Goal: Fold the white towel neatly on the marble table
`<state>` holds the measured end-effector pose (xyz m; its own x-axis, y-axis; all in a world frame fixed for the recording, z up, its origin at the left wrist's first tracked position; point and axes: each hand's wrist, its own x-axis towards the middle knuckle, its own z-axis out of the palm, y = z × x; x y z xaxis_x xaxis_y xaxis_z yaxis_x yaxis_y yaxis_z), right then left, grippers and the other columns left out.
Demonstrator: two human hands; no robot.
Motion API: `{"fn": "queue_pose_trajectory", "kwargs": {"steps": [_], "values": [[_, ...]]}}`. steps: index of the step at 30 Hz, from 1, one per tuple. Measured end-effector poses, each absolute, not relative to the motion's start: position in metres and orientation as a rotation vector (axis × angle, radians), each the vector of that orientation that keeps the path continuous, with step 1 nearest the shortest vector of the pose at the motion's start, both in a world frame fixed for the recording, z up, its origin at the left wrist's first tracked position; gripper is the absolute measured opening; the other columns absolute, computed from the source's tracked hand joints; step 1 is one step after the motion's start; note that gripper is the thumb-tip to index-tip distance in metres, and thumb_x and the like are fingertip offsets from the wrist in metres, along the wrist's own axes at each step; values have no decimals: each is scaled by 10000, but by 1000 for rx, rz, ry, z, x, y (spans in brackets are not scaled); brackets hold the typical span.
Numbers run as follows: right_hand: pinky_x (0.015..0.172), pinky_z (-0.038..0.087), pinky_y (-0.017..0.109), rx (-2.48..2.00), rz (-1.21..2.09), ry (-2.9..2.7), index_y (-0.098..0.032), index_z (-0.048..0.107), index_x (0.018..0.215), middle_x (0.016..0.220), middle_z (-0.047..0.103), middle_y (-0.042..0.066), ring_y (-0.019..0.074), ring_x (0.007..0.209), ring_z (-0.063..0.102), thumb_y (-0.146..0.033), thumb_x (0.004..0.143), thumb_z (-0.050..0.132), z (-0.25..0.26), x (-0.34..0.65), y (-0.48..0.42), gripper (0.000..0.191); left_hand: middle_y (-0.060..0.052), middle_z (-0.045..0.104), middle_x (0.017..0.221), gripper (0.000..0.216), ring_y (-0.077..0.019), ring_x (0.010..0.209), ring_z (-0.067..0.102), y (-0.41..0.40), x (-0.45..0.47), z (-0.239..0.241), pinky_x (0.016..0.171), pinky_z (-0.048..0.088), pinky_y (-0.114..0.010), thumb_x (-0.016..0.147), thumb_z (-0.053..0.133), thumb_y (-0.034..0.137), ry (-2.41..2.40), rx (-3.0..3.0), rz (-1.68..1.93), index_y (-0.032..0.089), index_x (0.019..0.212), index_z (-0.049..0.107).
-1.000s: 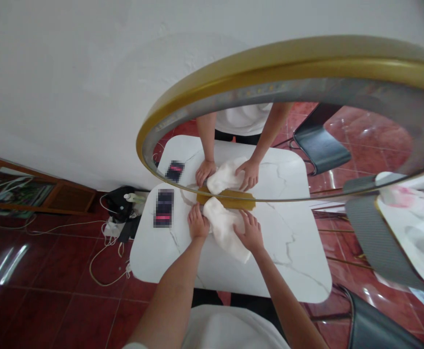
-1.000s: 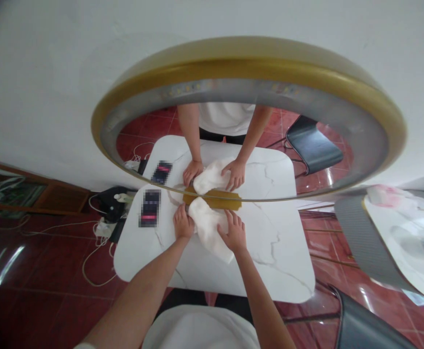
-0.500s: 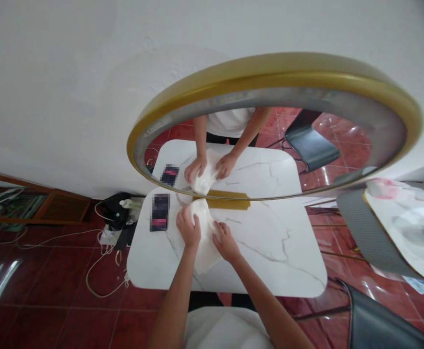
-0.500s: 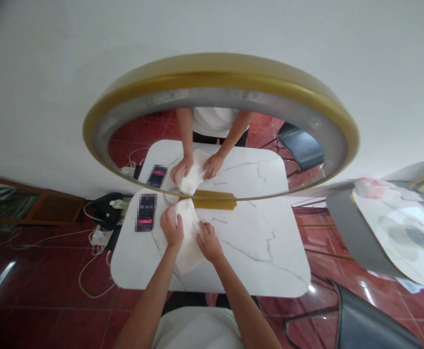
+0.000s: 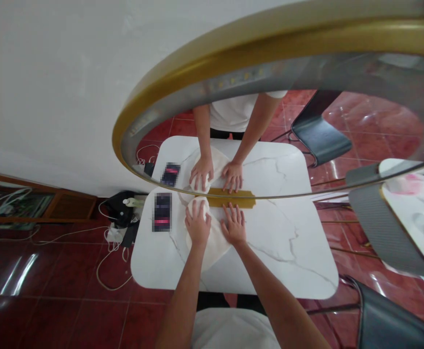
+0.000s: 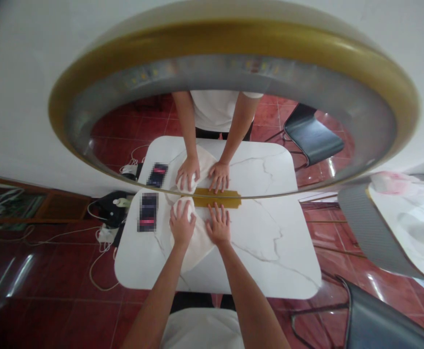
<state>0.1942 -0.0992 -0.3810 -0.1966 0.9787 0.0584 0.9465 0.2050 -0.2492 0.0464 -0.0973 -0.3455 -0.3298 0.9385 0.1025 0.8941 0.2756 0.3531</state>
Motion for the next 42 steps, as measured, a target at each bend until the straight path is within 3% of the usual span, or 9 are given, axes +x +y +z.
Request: {"fn": "queue_pose_trajectory", "kwargs": {"steps": [10, 17, 27, 42], "values": [[1122, 148, 510, -1875, 256, -2259, -300, 145, 1474, 1528, 214, 9, 273, 1409, 108, -289, 875, 425, -386, 193, -97, 661, -35, 400, 1441, 544, -378, 1310, 291, -73, 30, -355, 1002, 342, -571, 825, 529, 280, 2426, 1706, 522, 319, 1359, 439], [1124, 140, 511, -1899, 273, -2281, -285, 186, 1470, 1532, 200, 8, 277, 1411, 89, -306, 881, 421, -387, 193, -97, 634, -36, 358, 1468, 556, -307, 1339, 304, -84, 34, -354, 1076, 301, -511, 839, 501, 222, 2252, 1885, 526, 290, 1383, 408], [1133, 124, 496, -1889, 278, -2259, -284, 227, 1460, 1528, 217, 3, 265, 1411, 92, -330, 880, 438, -387, 193, -96, 619, -97, 371, 1453, 514, -286, 1333, 336, -73, 28, -353, 1094, 285, -504, 864, 470, 231, 2209, 1937, 531, 214, 1374, 414], [1134, 99, 478, -1911, 276, -2287, -294, 209, 1464, 1535, 188, -25, 267, 1407, 96, -421, 873, 454, -389, 194, -96, 651, -86, 375, 1456, 549, -234, 1355, 317, -94, 41, -352, 1134, 228, -485, 853, 441, 166, 1984, 2154, 489, 205, 1395, 364]]}}
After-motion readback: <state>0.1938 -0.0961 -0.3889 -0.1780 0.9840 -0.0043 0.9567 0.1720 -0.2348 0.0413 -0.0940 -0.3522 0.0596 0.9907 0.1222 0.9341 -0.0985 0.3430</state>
